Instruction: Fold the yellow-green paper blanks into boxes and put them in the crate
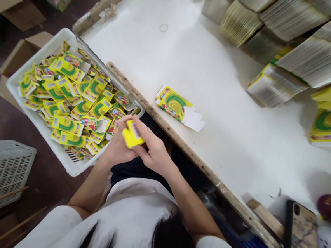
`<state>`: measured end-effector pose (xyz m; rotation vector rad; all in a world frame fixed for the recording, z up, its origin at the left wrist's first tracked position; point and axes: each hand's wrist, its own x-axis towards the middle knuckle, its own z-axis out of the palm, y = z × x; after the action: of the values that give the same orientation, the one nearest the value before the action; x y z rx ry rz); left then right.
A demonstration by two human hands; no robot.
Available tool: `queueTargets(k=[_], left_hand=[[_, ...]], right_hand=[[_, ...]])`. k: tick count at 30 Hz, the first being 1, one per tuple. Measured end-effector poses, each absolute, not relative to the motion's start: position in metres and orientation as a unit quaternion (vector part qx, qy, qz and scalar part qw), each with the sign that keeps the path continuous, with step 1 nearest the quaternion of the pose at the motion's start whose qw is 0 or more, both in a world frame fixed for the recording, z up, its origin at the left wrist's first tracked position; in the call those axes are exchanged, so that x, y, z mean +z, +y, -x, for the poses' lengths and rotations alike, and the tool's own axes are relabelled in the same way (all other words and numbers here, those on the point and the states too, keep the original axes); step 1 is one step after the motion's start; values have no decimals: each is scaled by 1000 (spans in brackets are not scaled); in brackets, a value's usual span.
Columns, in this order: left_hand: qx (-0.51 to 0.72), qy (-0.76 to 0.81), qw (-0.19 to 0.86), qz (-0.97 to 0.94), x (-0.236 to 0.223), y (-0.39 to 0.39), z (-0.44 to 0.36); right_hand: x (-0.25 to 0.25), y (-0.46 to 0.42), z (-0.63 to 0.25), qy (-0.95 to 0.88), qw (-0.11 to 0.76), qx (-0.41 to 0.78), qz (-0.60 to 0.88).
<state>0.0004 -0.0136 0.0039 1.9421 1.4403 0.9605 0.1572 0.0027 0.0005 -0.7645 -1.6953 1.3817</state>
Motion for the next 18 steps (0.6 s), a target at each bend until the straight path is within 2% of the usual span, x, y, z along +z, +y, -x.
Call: queueTargets(k=[3, 6, 12, 18], left_hand=[[374, 560, 201, -711, -3, -14, -3], [337, 613, 165, -695, 1, -18, 1], [310, 623, 189, -693, 20, -24, 24], [298, 601, 198, -715, 27, -21, 25]], right_hand=[[2, 7, -159, -703, 417, 452, 358], [-1, 12, -163, -672, 457, 411, 412], [-2, 20, -184, -774, 336, 393, 365], [9, 23, -189, -781, 312, 418, 344]])
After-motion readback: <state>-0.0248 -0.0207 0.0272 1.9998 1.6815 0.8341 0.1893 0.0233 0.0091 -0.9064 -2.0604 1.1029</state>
